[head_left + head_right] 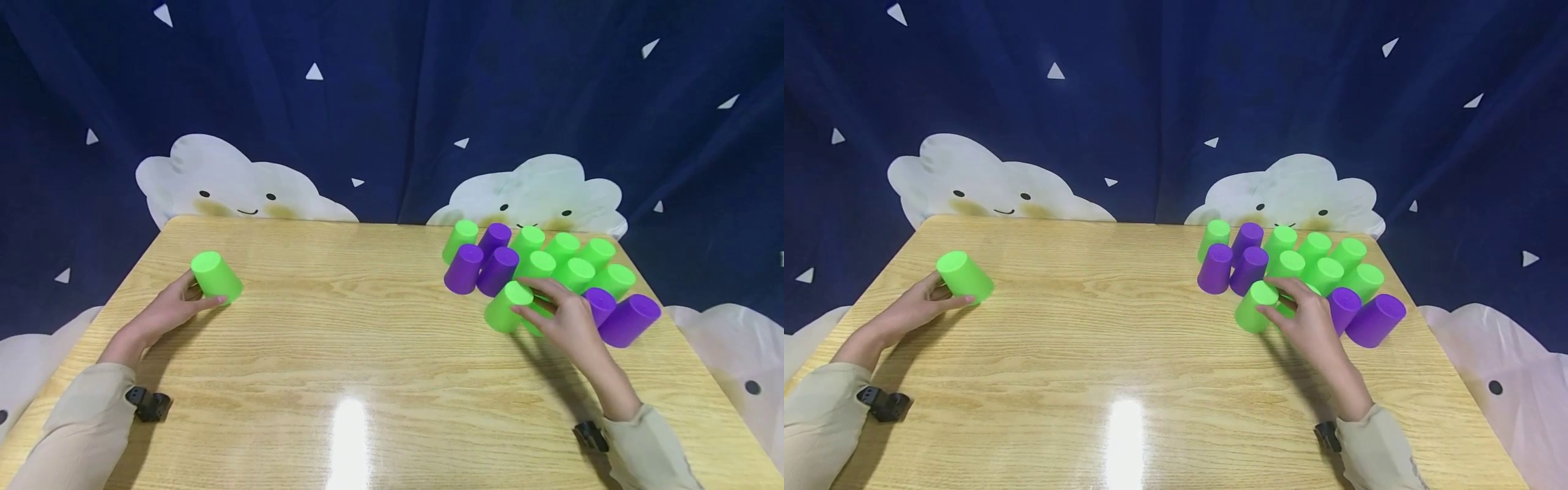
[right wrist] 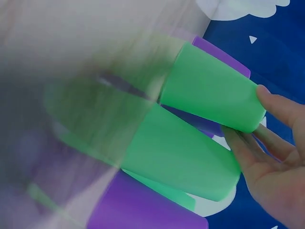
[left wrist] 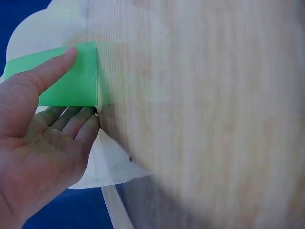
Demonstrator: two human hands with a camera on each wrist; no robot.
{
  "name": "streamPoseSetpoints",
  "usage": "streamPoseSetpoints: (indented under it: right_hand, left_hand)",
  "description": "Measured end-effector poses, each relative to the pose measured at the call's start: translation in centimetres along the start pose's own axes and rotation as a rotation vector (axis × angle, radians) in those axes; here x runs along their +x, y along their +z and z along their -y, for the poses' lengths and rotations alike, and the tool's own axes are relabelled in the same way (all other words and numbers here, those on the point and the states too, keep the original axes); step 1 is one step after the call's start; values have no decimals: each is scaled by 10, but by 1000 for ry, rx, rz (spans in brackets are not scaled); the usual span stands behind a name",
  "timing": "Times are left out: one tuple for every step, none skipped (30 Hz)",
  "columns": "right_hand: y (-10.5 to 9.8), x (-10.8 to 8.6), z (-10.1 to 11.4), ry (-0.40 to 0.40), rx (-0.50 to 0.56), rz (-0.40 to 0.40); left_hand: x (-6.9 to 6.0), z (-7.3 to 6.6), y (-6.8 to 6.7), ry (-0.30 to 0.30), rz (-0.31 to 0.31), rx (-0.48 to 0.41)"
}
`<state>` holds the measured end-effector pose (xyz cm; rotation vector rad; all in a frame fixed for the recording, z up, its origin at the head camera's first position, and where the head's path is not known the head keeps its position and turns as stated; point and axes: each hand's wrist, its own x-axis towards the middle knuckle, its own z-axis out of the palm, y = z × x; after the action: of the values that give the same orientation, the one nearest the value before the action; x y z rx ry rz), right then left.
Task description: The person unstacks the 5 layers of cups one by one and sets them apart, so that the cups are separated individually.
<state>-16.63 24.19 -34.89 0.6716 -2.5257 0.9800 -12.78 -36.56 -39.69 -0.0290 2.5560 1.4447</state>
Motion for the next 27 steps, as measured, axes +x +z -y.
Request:
streamPoseSetpoints:
  right_hand:
    - [0,0,0,-15,-23,-5]
    - [-1,0,1,-29,-45,-8]
    - [-1,1,1,-42,-64,-8]
    - [-2,1,2,-52,-80,-6]
    - [-3,1,2,-57,-92,-3]
    - [-3,2,2,-61,-104,0]
    - [-4,2,3,-62,-113,3]
    - [-4,2,3,-63,-116,7]
    - [-4,2,3,-63,-119,9]
    - [-5,1,3,-62,-121,10]
    - [-5,1,3,-63,-119,11]
    - [-5,0,3,-63,-118,11]
    - [-5,0,3,-64,-115,11]
    - [-5,0,2,-64,-111,10]
    - [-5,0,2,-65,-109,10]
    - [-5,0,2,-65,-106,10]
    - [-5,0,2,-64,-104,9]
    - [-5,0,2,-64,-105,8]
    - [-4,1,2,-63,-105,8]
    - [-4,1,2,-60,-103,7]
    - [-4,1,2,-59,-99,8]
    - [-3,2,2,-56,-94,8]
    - [-3,2,3,-55,-90,10]
    - [-3,2,3,-53,-85,12]
    - [-3,2,3,-51,-80,13]
    - [-3,2,3,-49,-74,14]
    - [-3,2,2,-47,-73,15]
  left_hand:
    - [0,0,0,1,0,0]
    - [0,0,0,1,0,0]
    - [0,-1,0,2,-1,1]
    - [-1,-1,1,2,-2,1]
    - [-1,-1,1,3,-4,1]
    - [0,-2,1,4,-7,2]
    - [0,-3,1,6,-9,1]
    - [0,-3,1,9,-10,-1]
    - [0,-4,1,13,-10,-3]
    - [1,-4,2,17,-11,-3]
    - [1,-4,2,20,-12,-3]
    - [1,-4,2,24,-13,-2]
    - [2,-4,3,26,-13,-2]
    - [2,-4,3,27,-13,0]
    - [2,-4,3,26,-14,3]
    - [2,-4,3,25,-16,9]
    - [2,-4,3,25,-19,14]
    - [2,-5,3,25,-24,22]
    - [2,-5,4,26,-30,31]
    - [2,-6,4,32,-39,39]
    - [2,-6,4,38,-50,45]
    - [2,-7,4,43,-61,54]
    - [2,-8,4,47,-73,60]
    - [2,-10,5,49,-85,61]
    - [3,-13,5,52,-95,64]
    - [4,-16,6,53,-105,67]
    - [5,-19,6,52,-109,70]
